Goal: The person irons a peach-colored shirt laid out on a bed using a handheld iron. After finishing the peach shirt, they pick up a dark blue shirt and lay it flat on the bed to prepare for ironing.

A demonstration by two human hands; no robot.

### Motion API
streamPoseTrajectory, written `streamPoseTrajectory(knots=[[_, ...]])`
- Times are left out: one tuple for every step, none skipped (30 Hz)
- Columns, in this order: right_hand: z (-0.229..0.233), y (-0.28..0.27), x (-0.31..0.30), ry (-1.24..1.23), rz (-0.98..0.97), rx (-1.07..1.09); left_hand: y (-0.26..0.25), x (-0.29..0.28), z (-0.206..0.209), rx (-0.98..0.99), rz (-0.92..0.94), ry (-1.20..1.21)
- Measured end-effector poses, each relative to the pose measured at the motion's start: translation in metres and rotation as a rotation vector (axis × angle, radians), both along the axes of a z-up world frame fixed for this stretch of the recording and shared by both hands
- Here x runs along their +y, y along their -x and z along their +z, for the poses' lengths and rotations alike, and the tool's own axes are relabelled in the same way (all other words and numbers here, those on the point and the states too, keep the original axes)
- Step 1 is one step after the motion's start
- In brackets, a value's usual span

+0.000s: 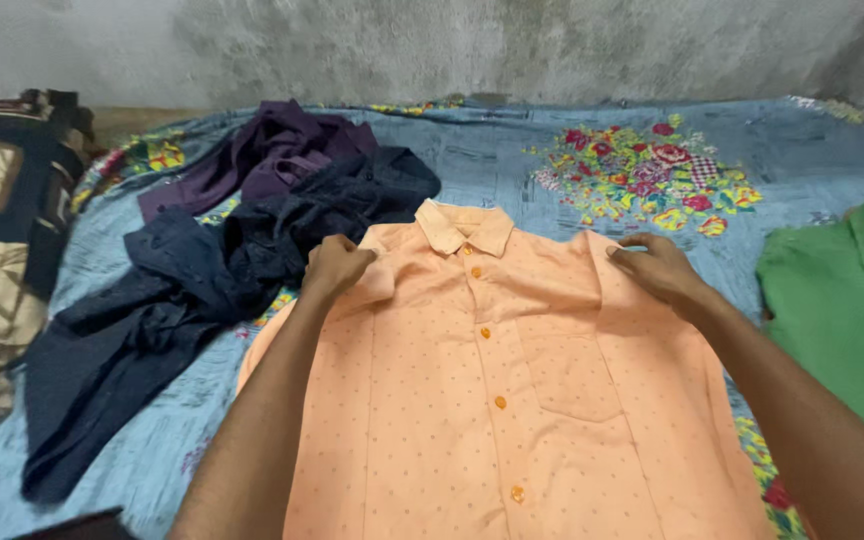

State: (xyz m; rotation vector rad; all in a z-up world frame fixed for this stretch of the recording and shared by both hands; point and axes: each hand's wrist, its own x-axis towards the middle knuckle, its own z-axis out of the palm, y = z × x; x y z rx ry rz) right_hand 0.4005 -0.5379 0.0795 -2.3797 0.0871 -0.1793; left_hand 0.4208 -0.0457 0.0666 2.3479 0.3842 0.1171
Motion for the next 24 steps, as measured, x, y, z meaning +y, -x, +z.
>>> streamPoseTrajectory(knots=[[-0.002, -0.008, -0.001, -0.017, 0.007, 0.003, -0.004, -0.001, -0.005, 0.015, -0.007, -0.018], [-0.011, -0.012, -0.002, -0.035, 0.014, 0.018, -0.005, -0.002, -0.015, -0.032, 0.005, -0.037], [-0.018, -0.015, -0.003, -0.052, 0.021, 0.033, -0.010, -0.003, -0.022, -0.078, 0.016, -0.057], [-0.027, -0.016, -0.001, -0.037, -0.041, 0.089, -0.013, -0.002, -0.029, -0.125, 0.024, -0.082], [-0.036, -0.013, 0.002, -0.020, -0.101, 0.146, -0.011, -0.002, -0.036, -0.114, 0.033, -0.066], [-0.034, -0.016, 0.006, -0.007, -0.161, 0.177, -0.016, -0.003, -0.032, -0.128, 0.043, -0.052], [-0.031, -0.015, 0.010, -0.101, -0.097, 0.083, -0.017, -0.003, -0.025, -0.143, 0.053, -0.039], [-0.025, -0.015, 0.012, -0.186, -0.029, -0.014, -0.014, -0.004, -0.018, -0.156, 0.009, 0.022], [-0.019, -0.010, 0.015, -0.270, 0.039, -0.112, -0.007, -0.006, -0.012, -0.169, -0.036, 0.082], [-0.014, -0.002, 0.017, -0.318, 0.047, -0.135, 0.003, -0.009, -0.005, -0.182, -0.086, 0.139], [-0.007, 0.007, 0.018, -0.365, 0.056, -0.159, 0.014, -0.012, 0.005, -0.186, -0.120, 0.195], [0.008, 0.014, 0.016, -0.408, 0.067, -0.191, 0.023, -0.016, 0.022, -0.199, -0.155, 0.254], [0.027, 0.024, 0.012, -0.415, 0.075, -0.194, 0.035, -0.021, 0.042, -0.211, -0.192, 0.313], [0.051, 0.037, 0.008, -0.421, 0.081, -0.202, 0.046, -0.028, 0.068, -0.247, -0.298, 0.393], [0.077, 0.054, 0.003, -0.427, 0.086, -0.210, 0.060, -0.036, 0.098, -0.282, -0.405, 0.471], [0.104, 0.077, -0.004, -0.381, 0.099, -0.209, 0.078, -0.046, 0.129, -0.314, -0.518, 0.547], [0.130, 0.105, -0.010, -0.334, 0.112, -0.207, 0.101, -0.058, 0.160, -0.268, -0.560, 0.517], [0.158, 0.136, -0.019, -0.288, 0.121, -0.209, 0.129, -0.071, 0.193, -0.226, -0.603, 0.484], [0.186, 0.166, -0.027, -0.305, 0.137, -0.215, 0.160, -0.081, 0.225, -0.183, -0.646, 0.449], [0.208, 0.203, -0.038, -0.319, 0.141, -0.199, 0.194, -0.093, 0.249, -0.194, -0.723, 0.429], [0.228, 0.240, -0.048, -0.333, 0.146, -0.184, 0.227, -0.104, 0.275, -0.205, -0.799, 0.410], [0.248, 0.279, -0.060, -0.312, 0.148, -0.206, 0.261, -0.117, 0.300, -0.220, -0.881, 0.391], [0.267, 0.316, -0.072, -0.290, 0.150, -0.226, 0.295, -0.130, 0.322, -0.289, -0.947, 0.369], [0.282, 0.350, -0.085, -0.272, 0.150, -0.245, 0.324, -0.144, 0.342, -0.355, -1.015, 0.344]])
